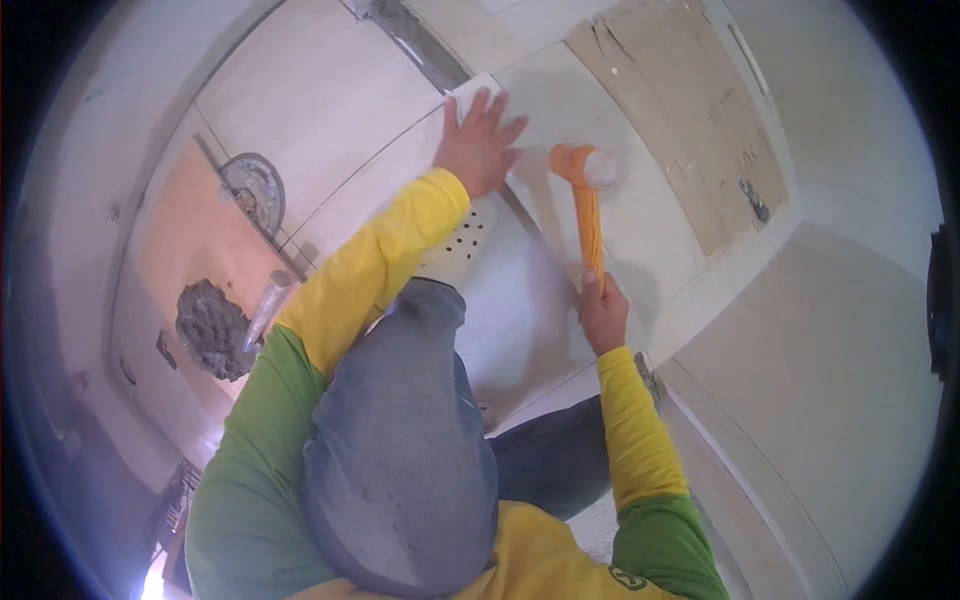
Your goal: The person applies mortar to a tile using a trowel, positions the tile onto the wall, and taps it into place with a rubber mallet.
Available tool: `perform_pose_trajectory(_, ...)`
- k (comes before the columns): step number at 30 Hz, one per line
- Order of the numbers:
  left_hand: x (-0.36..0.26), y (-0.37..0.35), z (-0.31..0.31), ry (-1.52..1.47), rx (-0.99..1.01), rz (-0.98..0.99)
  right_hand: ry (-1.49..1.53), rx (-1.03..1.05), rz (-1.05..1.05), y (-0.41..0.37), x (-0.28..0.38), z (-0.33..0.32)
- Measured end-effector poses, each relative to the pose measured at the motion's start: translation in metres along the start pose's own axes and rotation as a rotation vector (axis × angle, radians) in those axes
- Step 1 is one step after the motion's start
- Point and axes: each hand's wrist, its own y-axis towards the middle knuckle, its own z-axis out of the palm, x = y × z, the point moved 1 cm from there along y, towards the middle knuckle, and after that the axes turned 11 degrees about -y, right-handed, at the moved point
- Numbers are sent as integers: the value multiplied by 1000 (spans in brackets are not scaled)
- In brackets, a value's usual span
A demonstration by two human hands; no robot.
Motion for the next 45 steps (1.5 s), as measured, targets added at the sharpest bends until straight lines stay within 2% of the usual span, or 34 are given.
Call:
perform_pose_trajectory(2, 6, 10, -3, -98, 50, 24, -8, 34, 143, -22, -17, 10)
perform_pose_trajectory(3, 5, 13, -2, -102, 53, 34, -7, 27, 151, -30, -26, 17)
perform_pose_trajectory(5, 3, 14, 4, -28, 238, 69, 61, -2, 139, -44, -36, 31)
perform_pose_trajectory(6, 2, 13, 5, -27, 242, 76, 65, -5, 146, -48, -42, 34)
perform_pose_trajectory(8, 0, 13, 3, -21, 301, 37, -60, -6, 165, -53, -42, 36)
perform_pose_trajectory(15, -4, 13, 1, 18, 321, 38, 50, -50, 204, -70, -47, 43)
perform_pose_trajectory(17, -4, 13, 1, 15, 329, 30, -104, -27, 166, -70, -44, 38)
perform_pose_trajectory(21, -3, 13, 5, 61, 315, 53, -85, -41, 204, -76, -50, 42)
perform_pose_trajectory(24, -2, 13, 6, 62, 302, 61, -90, -58, 147, -77, -54, 43)
perform_pose_trajectory(27, -3, 14, 4, 71, 319, 54, -111, -13, 220, -77, -49, 41)
perform_pose_trajectory(36, -7, 11, 6, 0, 294, 73, -6, -97, 213, -83, -60, 38)
perform_pose_trajectory(38, -15, 10, 10, -60, 221, 56, 124, -120, 263, -88, -68, 35)
perform_pose_trajectory(39, -24, 9, 15, -61, 228, 77, 131, -134, 279, -92, -71, 33)
perform_pose_trajectory(41, -49, 3, 19, -12, 257, 170, 342, -157, 356, -102, -66, 27)
perform_pose_trajectory(45, -92, -3, 29, -29, 359, 315, 303, -228, 429, -123, -64, 31)
